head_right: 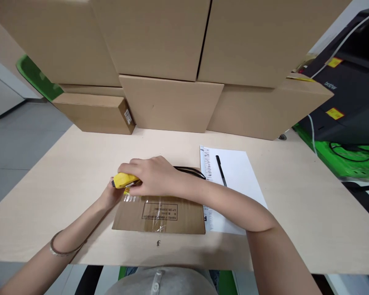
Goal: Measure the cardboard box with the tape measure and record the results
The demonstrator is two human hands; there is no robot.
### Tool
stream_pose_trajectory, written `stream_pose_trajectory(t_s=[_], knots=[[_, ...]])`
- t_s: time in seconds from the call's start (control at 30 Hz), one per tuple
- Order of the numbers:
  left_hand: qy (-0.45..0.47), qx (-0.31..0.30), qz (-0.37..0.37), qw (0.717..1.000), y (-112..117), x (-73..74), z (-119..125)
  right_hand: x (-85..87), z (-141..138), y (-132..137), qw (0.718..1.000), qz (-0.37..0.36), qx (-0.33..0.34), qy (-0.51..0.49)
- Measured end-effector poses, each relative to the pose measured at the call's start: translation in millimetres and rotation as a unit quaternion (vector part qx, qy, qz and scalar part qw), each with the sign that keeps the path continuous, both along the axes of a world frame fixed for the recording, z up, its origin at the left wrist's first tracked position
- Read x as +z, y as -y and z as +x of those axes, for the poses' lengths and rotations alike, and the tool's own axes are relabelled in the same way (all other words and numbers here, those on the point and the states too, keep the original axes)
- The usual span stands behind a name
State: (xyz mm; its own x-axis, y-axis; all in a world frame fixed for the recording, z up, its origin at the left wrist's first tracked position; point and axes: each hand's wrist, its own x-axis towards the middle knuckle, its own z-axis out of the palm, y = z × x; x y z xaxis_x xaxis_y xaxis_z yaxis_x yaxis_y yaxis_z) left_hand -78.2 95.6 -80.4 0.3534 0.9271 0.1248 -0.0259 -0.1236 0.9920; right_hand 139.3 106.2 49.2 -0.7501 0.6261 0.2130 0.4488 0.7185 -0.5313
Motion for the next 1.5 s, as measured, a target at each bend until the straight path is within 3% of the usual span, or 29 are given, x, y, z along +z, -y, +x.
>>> stream_pose_trajectory(t_s=[0.1, 0.17, 0.27, 0.33, 0.4, 0.47, 0.57, 0.63, 0.73, 0.9, 1.07, 1.2, 1.33, 1.5], knots=[[-0.011, -0.014, 0.023, 1.000, 2.0, 17.7, -1.2, 9.5, 23.5, 4.0, 0.999, -0.009, -0.019, -0.040], [-0.093, -0.016, 0.081, 0.992, 8.8, 44.2, -1.0, 18.9, 54.3, 11.9, 0.995, -0.048, -0.048, -0.069], [-0.228, 0.060, 0.173, 0.956, 32.1, 91.8, 8.9, 31.4, 100.8, 31.2, 0.987, -0.132, -0.021, -0.092], [-0.258, -0.016, 0.218, 0.941, 53.2, 114.9, 23.3, 34.5, 120.5, 46.0, 0.979, -0.183, 0.030, -0.088], [-0.277, -0.111, 0.264, 0.917, 72.1, 124.3, 40.5, 31.9, 128.4, 59.0, 0.972, -0.218, 0.070, -0.059], [-0.290, -0.160, 0.294, 0.897, 84.3, 121.0, 55.8, 25.1, 127.5, 67.6, 0.970, -0.230, 0.078, -0.023], [-0.299, -0.172, 0.346, 0.872, 89.0, 105.8, 68.5, 13.9, 121.8, 70.1, 0.972, -0.225, 0.067, 0.004], [-0.317, -0.172, 0.402, 0.841, 87.3, 97.4, 70.5, 9.9, 120.5, 65.5, 0.972, -0.223, 0.070, 0.003], [-0.346, -0.184, 0.474, 0.788, 85.7, 91.6, 70.0, 9.0, 123.6, 51.3, 0.973, -0.216, 0.075, -0.011], [-0.403, -0.187, 0.498, 0.745, 91.9, 85.9, 71.9, 11.2, 134.8, 7.1, 0.978, -0.192, 0.077, -0.022], [-0.420, -0.176, 0.515, 0.726, 94.5, 80.9, 72.1, 10.3, 145.2, -46.5, 0.985, -0.162, 0.022, -0.048], [-0.415, -0.166, 0.525, 0.725, 93.0, 81.3, 71.6, 0.4, 147.0, -68.3, 0.983, -0.182, 0.001, -0.029], [-0.412, -0.160, 0.529, 0.725, 92.3, 83.2, 72.7, -1.8, 147.2, -68.2, 0.983, -0.179, -0.006, -0.026], [-0.420, -0.148, 0.544, 0.711, 90.3, 85.9, 73.3, 17.4, 142.2, -35.5, 0.989, -0.143, 0.010, -0.033]])
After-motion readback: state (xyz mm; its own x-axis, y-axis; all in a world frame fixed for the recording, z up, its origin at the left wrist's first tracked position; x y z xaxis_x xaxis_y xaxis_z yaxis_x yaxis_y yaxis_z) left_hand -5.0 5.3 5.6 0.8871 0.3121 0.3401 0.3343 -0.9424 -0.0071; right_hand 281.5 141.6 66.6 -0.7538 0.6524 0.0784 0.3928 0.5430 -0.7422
